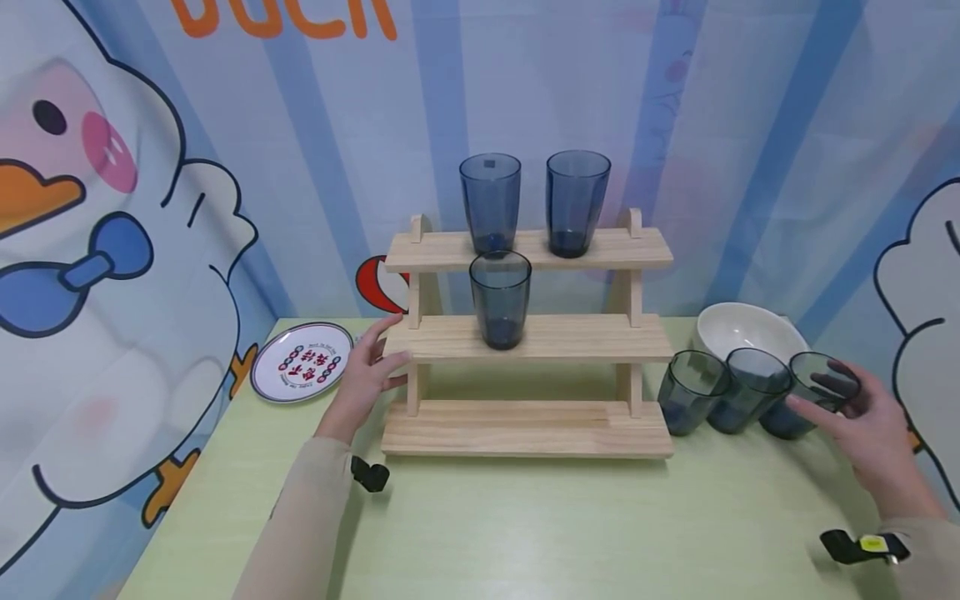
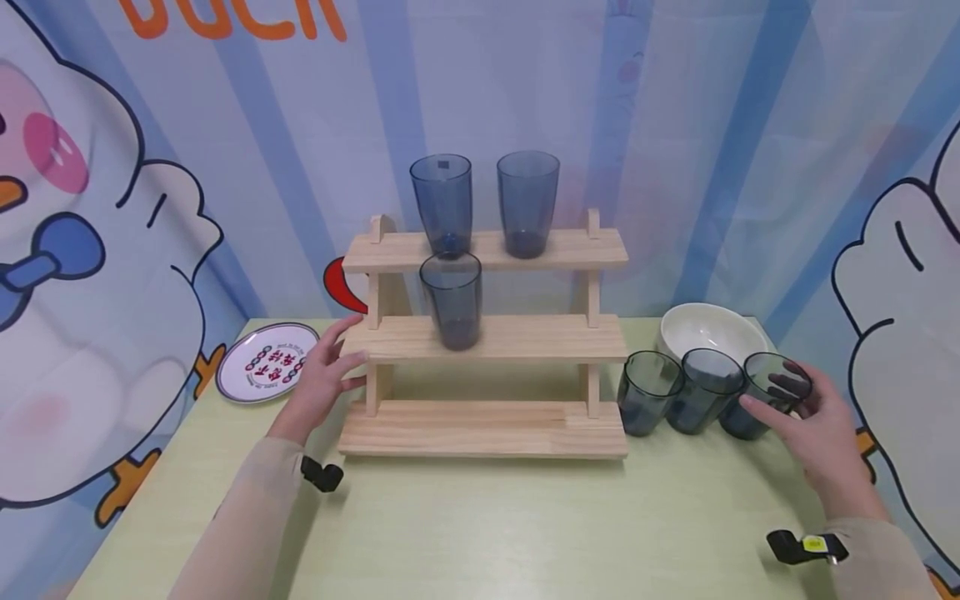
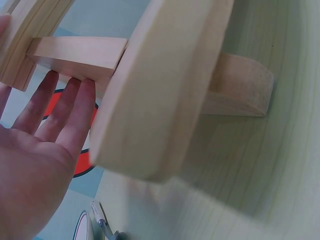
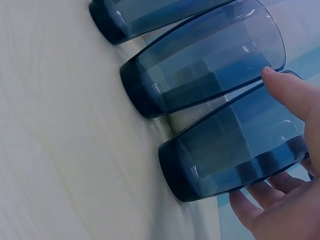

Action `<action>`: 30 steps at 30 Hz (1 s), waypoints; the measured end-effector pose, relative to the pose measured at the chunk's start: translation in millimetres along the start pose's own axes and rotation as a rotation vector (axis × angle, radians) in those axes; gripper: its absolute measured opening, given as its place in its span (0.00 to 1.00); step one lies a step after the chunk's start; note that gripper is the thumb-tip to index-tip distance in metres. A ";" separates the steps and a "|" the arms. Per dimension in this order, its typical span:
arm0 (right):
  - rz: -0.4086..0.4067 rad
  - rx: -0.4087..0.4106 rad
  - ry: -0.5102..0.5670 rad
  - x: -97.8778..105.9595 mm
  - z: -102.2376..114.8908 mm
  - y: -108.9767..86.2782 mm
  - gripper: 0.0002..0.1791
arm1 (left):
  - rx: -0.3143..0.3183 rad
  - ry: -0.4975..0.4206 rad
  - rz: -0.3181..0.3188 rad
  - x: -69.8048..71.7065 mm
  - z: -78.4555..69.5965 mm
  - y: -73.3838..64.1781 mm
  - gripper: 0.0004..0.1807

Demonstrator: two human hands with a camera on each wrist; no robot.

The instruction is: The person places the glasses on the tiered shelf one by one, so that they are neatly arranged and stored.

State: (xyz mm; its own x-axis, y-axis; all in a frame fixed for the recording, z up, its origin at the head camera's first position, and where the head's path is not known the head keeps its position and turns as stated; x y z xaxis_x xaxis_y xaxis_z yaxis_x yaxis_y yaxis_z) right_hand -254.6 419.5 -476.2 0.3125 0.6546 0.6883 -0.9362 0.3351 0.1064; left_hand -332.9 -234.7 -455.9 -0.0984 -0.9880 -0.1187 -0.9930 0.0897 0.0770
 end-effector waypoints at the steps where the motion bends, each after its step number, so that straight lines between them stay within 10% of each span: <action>1: -0.004 -0.008 0.007 0.0 -0.2 -0.4 0.50 | 0.002 0.000 -0.001 0.2 0.3 0.4 0.36; 30: -0.204 -0.132 0.146 27.6 9.2 -34.9 0.43 | 0.026 -0.012 -0.012 0.3 -0.2 -0.2 0.36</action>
State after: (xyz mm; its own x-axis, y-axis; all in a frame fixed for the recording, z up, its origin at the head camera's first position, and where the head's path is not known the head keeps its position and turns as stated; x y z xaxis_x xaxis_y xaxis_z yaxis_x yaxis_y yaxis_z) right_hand -214.8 419.7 -454.3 0.5210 0.6525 0.5504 -0.8256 0.5488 0.1309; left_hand -332.7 -235.0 -455.8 -0.0876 -0.9874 -0.1317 -0.9954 0.0816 0.0497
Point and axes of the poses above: each hand's wrist, its own y-axis towards the middle knuckle, its own x-axis out of the back of the hand, z = x × y, the point moved 4 cm from there along y, towards the middle knuckle, and after that the axes turned 11 degrees about -y, right-handed, at the moved point
